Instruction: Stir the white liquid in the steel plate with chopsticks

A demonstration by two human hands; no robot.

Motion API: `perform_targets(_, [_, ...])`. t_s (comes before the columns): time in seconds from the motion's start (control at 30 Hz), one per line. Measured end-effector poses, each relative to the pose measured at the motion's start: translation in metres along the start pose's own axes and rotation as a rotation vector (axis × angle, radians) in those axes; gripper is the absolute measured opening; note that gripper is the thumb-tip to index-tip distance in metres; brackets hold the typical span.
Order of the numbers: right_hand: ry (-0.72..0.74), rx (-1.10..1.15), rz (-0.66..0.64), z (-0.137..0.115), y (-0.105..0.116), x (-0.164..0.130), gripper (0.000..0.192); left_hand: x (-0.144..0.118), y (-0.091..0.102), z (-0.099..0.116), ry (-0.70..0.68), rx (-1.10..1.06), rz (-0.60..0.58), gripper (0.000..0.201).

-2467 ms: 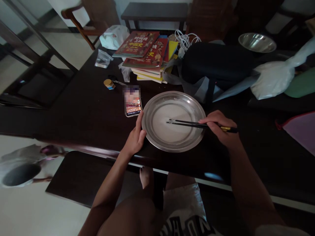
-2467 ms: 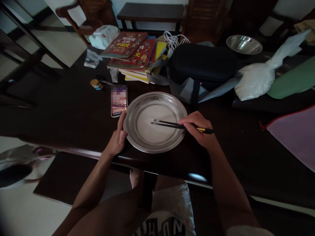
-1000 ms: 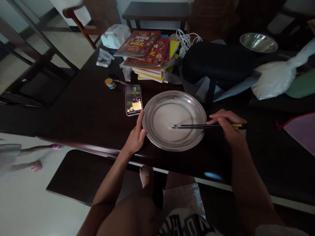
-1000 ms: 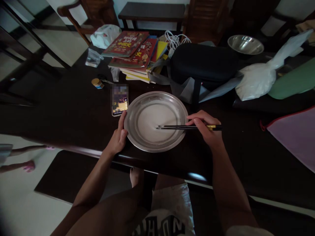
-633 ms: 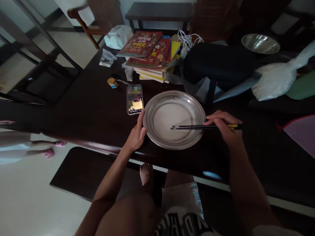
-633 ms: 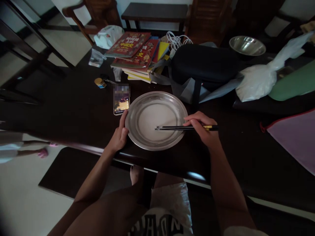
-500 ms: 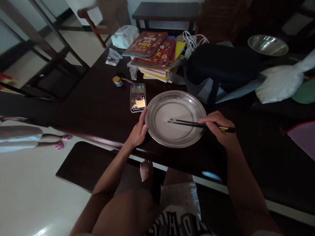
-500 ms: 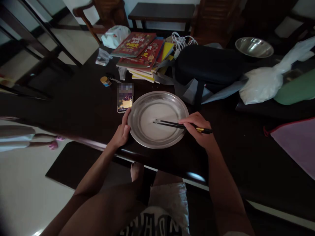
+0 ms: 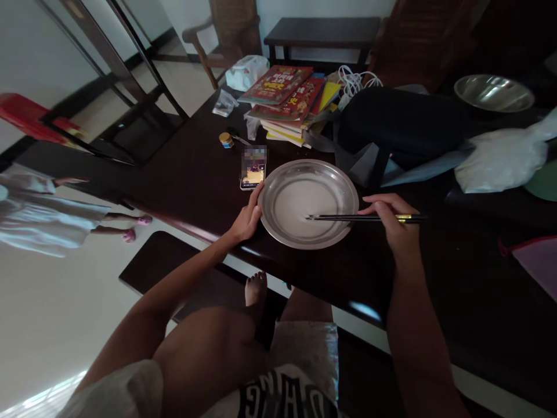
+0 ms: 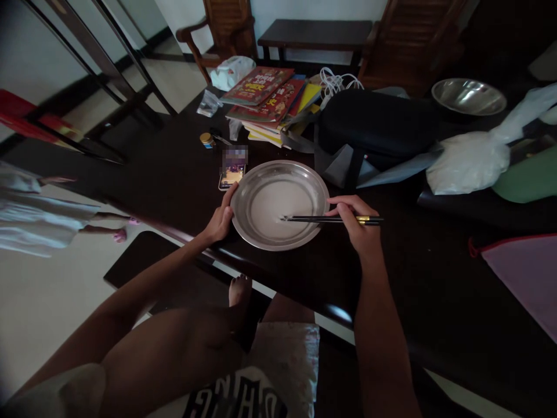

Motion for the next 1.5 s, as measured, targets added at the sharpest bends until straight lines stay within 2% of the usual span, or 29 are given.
perform_targets(0.07, [0.001,0.008,-0.058,0.0,-0.001,-0.001,0.018,-0.001,-0.002,-0.002,-0.005,-0.001,0.008,0.092])
perform_targets(0.17, [0.077,-0.04,-0.128,-0.002,-0.004,-0.002,0.015,-0.001,-0.004,-0.006,-0.031,-0.018,0.023,0.089])
perform_targets(0.3, [0.051,-0.039,-0.026,0.002,0.003,-0.003,0.018,-0.002,-0.006,-0.01,-0.045,-0.027,0.033,0.087])
perform_targets(0.4, [0.036,-0.006,-0.057,0.003,0.004,-0.004,0.019,-0.001,-0.008,-0.01,-0.029,-0.017,0.041,0.087])
perform_targets(0.47, [0.097,-0.035,-0.104,0.001,0.004,-0.005,0.017,-0.001,-0.01,-0.009,-0.022,-0.009,0.038,0.086])
perform_targets(0.53, [0.135,-0.073,-0.077,0.0,0.006,-0.005,0.017,-0.001,-0.011,-0.008,-0.029,-0.008,0.04,0.086])
perform_targets(0.67, [0.076,-0.024,0.002,0.002,0.011,-0.005,0.018,-0.002,-0.012,-0.005,-0.051,-0.012,0.055,0.085])
perform_targets(0.83, [0.144,-0.054,-0.094,0.001,0.005,-0.006,0.017,-0.002,-0.013,-0.004,-0.057,-0.012,0.058,0.083])
perform_targets(1.0, [0.09,-0.017,-0.012,0.001,0.01,-0.006,0.018,-0.001,-0.013,-0.004,-0.051,0.002,0.059,0.086])
perform_targets(1.17, [0.115,-0.019,-0.098,0.0,0.01,-0.007,0.016,-0.001,-0.015,0.0,-0.059,0.006,0.07,0.085])
perform_targets(1.3, [0.075,0.03,-0.036,0.003,0.013,-0.006,0.017,-0.001,-0.017,0.003,-0.049,0.009,0.079,0.086])
perform_targets(1.37, [0.051,0.064,-0.057,0.004,0.012,-0.007,0.017,-0.001,-0.018,0.003,-0.037,0.009,0.081,0.087])
perform_targets(1.5, [0.115,-0.008,-0.105,0.004,0.008,-0.008,0.015,-0.002,-0.017,0.002,-0.017,0.004,0.073,0.088])
Point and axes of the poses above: each hand's wrist, its own x-axis towards the middle knuckle, its own y-axis out of the back of the hand, z = x × y, the point moved 3 cm from there along x, towards the middle knuckle, and after that the axes turned 3 degrees about -y, right-handed, at the moved point
